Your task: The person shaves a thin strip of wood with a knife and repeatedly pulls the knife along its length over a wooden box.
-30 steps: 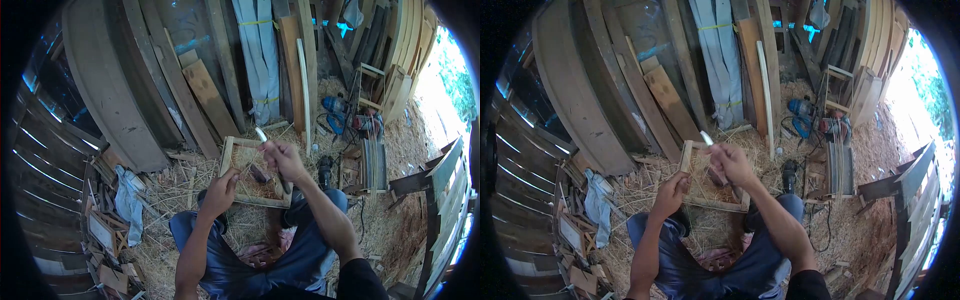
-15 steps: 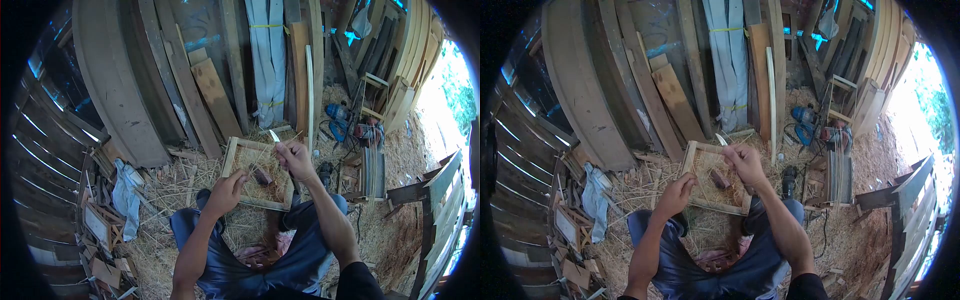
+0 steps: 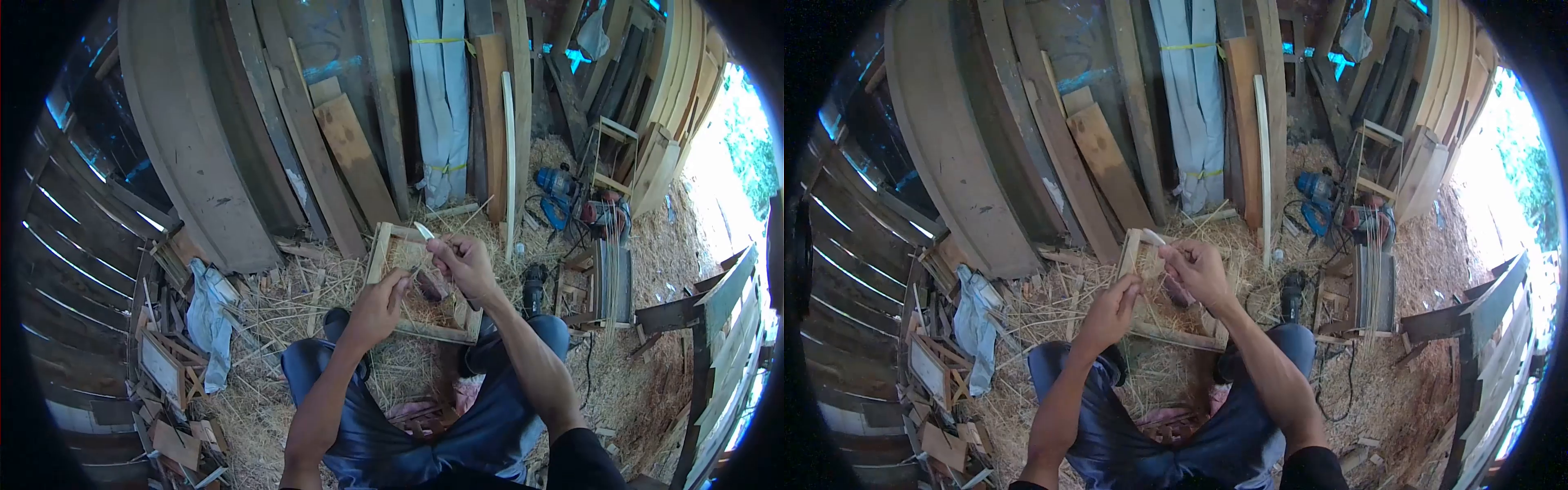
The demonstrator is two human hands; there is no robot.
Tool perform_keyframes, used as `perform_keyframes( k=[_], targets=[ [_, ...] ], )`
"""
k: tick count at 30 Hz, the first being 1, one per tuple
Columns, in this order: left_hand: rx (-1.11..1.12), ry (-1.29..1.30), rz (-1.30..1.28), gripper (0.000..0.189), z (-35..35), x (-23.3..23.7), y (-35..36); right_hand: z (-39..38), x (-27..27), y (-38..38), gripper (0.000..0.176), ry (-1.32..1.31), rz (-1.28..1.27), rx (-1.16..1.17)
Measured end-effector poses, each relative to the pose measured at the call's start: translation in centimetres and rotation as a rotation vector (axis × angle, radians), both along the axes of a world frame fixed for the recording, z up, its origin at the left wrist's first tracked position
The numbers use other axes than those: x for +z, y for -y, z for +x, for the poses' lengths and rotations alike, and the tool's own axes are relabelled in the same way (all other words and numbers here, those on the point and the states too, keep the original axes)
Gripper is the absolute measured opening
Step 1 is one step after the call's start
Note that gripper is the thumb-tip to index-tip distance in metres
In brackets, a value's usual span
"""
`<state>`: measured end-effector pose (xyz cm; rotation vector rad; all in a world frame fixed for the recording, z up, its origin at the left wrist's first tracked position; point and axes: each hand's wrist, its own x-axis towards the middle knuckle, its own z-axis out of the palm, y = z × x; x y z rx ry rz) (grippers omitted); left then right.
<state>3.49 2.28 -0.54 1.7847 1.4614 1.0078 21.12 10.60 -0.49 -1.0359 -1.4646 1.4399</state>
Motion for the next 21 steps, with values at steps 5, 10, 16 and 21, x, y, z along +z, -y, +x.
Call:
perform_keyframes(
  k=[5, 10, 16, 21],
  targets=[
    [0.015, 0.016, -0.023, 0.018, -0.1, -0.5, 0.4, 0.7, -0.4, -0.5, 0.028, 0.054, 0.021, -0.119],
    [-0.061, 0.054, -0.076, 0.019, -1.1, -1.0, 0.7, 4.5, 0.0, -3.1, 0.026, -0.219, -0.134, -0.237],
    [0.030, 0.022, 0.046, 0.017, -2.5, -0.3, 1.5, 9.6, 1.3, -4.5, 0.034, -0.189, 0.116, -0.494],
    [-0.038, 0.082, -0.154, 0.017, -1.3, -1.7, 0.8, 3.8, 2.3, 0.0, 0.025, -0.376, -0.145, -0.050]
  ],
)
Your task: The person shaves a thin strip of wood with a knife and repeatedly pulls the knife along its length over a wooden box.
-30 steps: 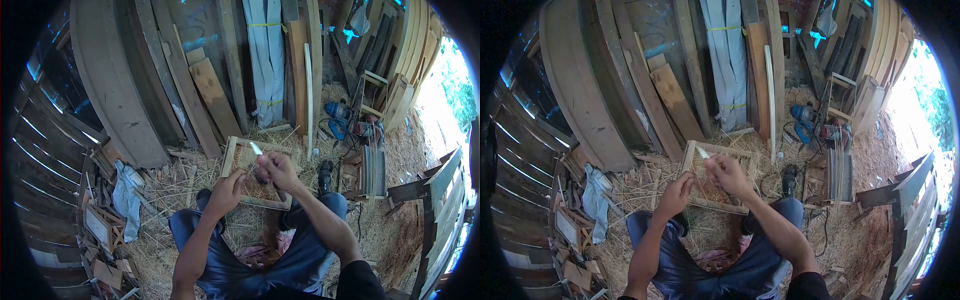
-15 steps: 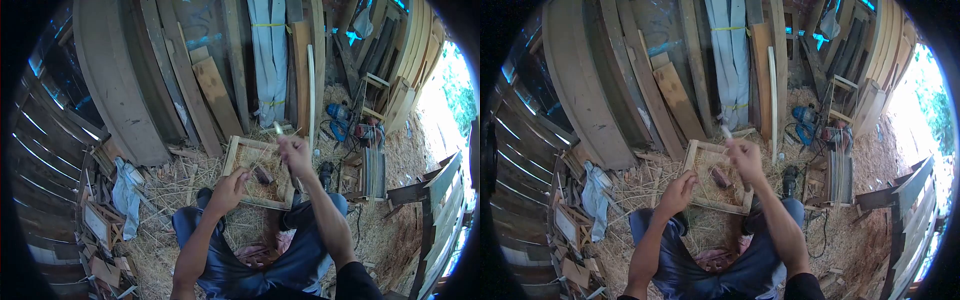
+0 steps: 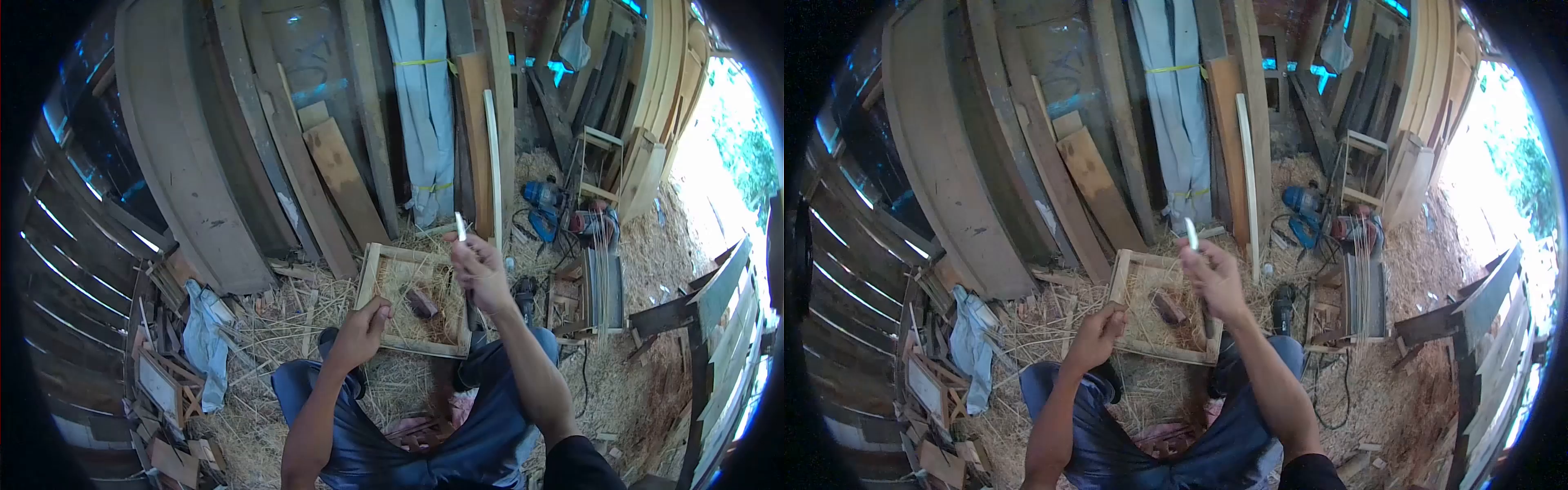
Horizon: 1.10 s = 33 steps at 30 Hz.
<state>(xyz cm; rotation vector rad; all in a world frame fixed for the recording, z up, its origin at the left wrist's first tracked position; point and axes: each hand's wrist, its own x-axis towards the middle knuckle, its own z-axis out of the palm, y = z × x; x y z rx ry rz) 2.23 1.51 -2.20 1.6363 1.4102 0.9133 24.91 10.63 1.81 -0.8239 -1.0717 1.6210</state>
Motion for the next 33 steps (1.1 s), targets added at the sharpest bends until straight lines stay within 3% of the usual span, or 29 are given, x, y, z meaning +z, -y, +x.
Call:
perform_keyframes(
  k=[5, 8, 13, 16, 23, 25, 33],
  targets=[
    [-0.051, 0.187, 0.014, 0.018, 1.7, 0.8, 0.5, -0.3, 0.6, 0.6, 0.024, -0.070, 0.017, -0.068],
    [-0.099, 0.329, -0.115, 0.019, 2.7, 1.5, 1.1, 0.4, 1.0, 0.9, 0.024, -0.042, 0.088, -0.273],
    [-0.108, 0.547, -0.256, 0.020, 4.4, 2.0, 1.6, 1.6, 2.3, 1.3, 0.017, -0.046, 0.080, -0.207],
    [-0.055, 0.440, -0.273, 0.021, 4.4, 2.2, 1.2, 1.6, 2.8, 1.5, 0.023, -0.236, 0.060, -0.133],
    [-0.104, 0.450, -0.191, 0.018, 4.8, 1.8, 1.1, 1.5, 2.5, 1.9, 0.019, -0.073, 0.146, -0.193],
    [-0.072, 0.370, -0.030, 0.019, 5.0, 1.8, 0.9, 1.3, 2.6, 2.0, 0.018, -0.063, 0.158, -0.186],
    [0.038, 0.486, 0.047, 0.018, 5.6, 2.3, 0.0, -0.2, 2.7, 2.6, 0.016, 0.068, 0.143, -0.139]
  ],
)
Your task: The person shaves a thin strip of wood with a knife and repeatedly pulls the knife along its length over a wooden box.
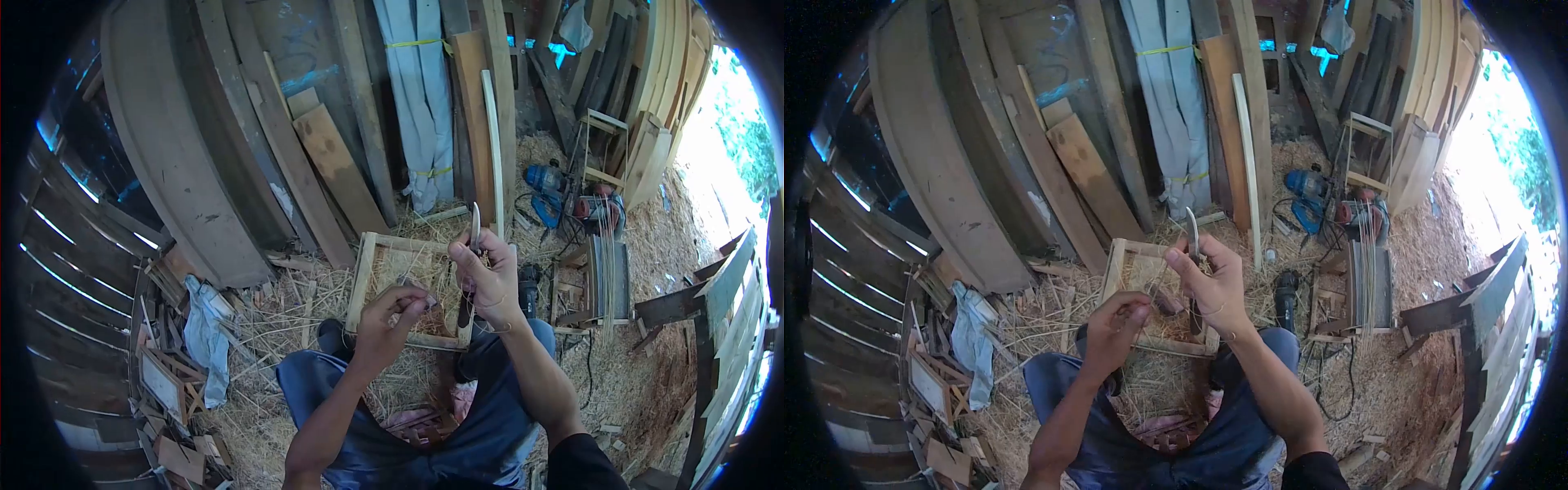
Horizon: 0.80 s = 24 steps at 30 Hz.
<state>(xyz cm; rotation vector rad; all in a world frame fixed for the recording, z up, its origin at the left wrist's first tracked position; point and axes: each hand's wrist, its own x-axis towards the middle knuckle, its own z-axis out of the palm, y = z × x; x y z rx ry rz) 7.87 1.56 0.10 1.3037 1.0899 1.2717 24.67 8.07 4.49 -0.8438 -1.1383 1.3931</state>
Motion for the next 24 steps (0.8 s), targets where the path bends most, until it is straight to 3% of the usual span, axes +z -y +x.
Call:
perform_keyframes(
  k=[4, 7, 9, 10, 12, 13, 17, 19, 20, 22, 24],
  targets=[
    [-0.049, 0.118, -0.079, 0.017, 0.1, 0.3, -0.3, -1.2, -0.2, 0.2, 0.014, 0.059, -0.025, -0.007],
    [0.011, 0.155, -0.074, 0.016, -0.1, -0.4, -0.6, -0.8, -0.8, -0.7, 0.025, 0.138, -0.007, 0.102],
    [0.055, 0.171, -0.103, 0.016, -0.6, -0.2, -0.7, -0.3, -0.9, -2.3, 0.055, 0.256, 0.142, 0.276],
    [0.083, 0.179, -0.137, 0.016, -0.9, 0.1, -0.8, 0.3, -1.8, -3.2, 0.055, 0.265, 0.140, 0.287],
    [0.090, 0.292, -0.137, 0.017, -1.5, -0.9, -1.2, 1.9, -5.8, -5.4, 0.082, 0.771, 0.076, 0.344],
    [0.090, 0.388, -0.130, 0.017, -1.8, -1.2, -1.4, 2.6, -9.0, -6.1, 0.082, 0.960, 0.242, 0.229],
    [0.135, 0.453, -0.209, 0.019, -2.8, -1.1, -1.5, 0.9, -5.9, -4.2, 0.082, 0.895, 0.122, 0.424],
    [0.129, 0.453, -0.214, 0.018, -3.1, -0.8, -1.3, -0.1, -7.6, -3.9, 0.064, 0.893, 0.441, 0.223],
    [0.136, 0.460, -0.217, 0.018, -3.1, -0.7, -1.2, -0.5, -8.4, -4.2, 0.064, 0.897, 0.439, 0.233],
    [0.144, 0.445, -0.258, 0.019, -3.1, -0.3, -1.1, -1.6, -8.8, -4.7, 0.040, 0.728, 0.182, 0.044],
    [0.155, 0.474, -0.255, 0.020, -3.0, -0.3, -1.0, -2.4, -7.5, -4.2, 0.031, 0.659, 0.194, 0.011]
  ],
)
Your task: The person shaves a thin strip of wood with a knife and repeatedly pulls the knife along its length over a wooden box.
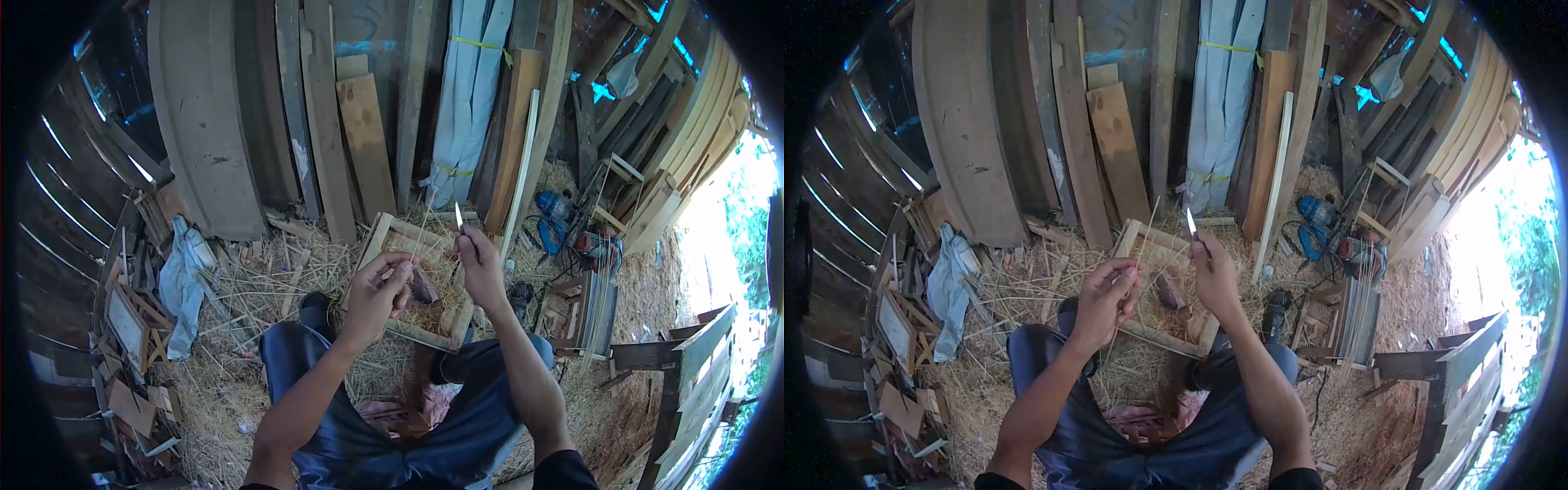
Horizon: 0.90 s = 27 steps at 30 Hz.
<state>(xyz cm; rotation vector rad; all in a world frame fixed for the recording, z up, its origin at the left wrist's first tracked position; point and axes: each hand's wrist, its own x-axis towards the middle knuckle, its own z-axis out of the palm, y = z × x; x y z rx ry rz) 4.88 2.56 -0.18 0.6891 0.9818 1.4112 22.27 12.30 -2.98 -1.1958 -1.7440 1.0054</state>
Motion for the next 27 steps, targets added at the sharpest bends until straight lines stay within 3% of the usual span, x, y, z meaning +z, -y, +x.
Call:
perform_keyframes(
  k=[4, 9, 12, 14, 16, 18, 19, 22, 26, 27],
  targets=[
    [-0.005, -0.040, 0.000, 0.024, -0.3, -0.3, 0.3, -0.9, 5.5, 2.8, 0.023, -0.154, -0.019, 0.020],
    [-0.037, -0.140, 0.017, 0.027, 0.4, 0.5, 0.6, -1.1, 5.7, 2.9, 0.016, -0.109, 0.036, 0.000],
    [-0.040, -0.110, 0.056, 0.025, 0.9, 0.3, 0.6, -0.9, 6.0, 2.9, 0.012, 0.021, 0.121, -0.027],
    [-0.036, -0.072, 0.064, 0.023, 0.7, 0.2, 0.4, -0.9, 5.6, 3.3, 0.010, 0.210, 0.338, 0.115],
    [0.030, -0.422, 0.113, 0.024, 0.4, 0.1, 0.3, -0.8, 6.3, 3.3, 0.008, 0.203, 0.279, 0.114],
    [0.050, -0.510, 0.153, 0.024, 0.5, 0.0, 0.5, -0.3, 6.8, 2.8, 0.009, 0.131, 0.115, -0.038],
    [0.072, -0.596, 0.200, 0.024, 0.7, 0.0, 0.5, -0.2, 6.3, 2.7, 0.009, 0.112, 0.253, 0.005],
    [0.089, -0.574, 0.194, 0.025, 0.9, -0.5, 0.3, -0.7, 5.8, 4.2, 0.009, 0.239, 0.270, 0.126],
    [0.057, -0.626, 0.242, 0.023, 1.2, -0.2, 0.5, -0.5, 5.6, 3.9, 0.008, 0.143, 0.289, 0.082],
    [0.037, -0.515, 0.201, 0.022, 1.3, -0.5, 0.5, -0.5, 5.3, 4.0, 0.008, 0.143, 0.296, 0.084]
  ],
)
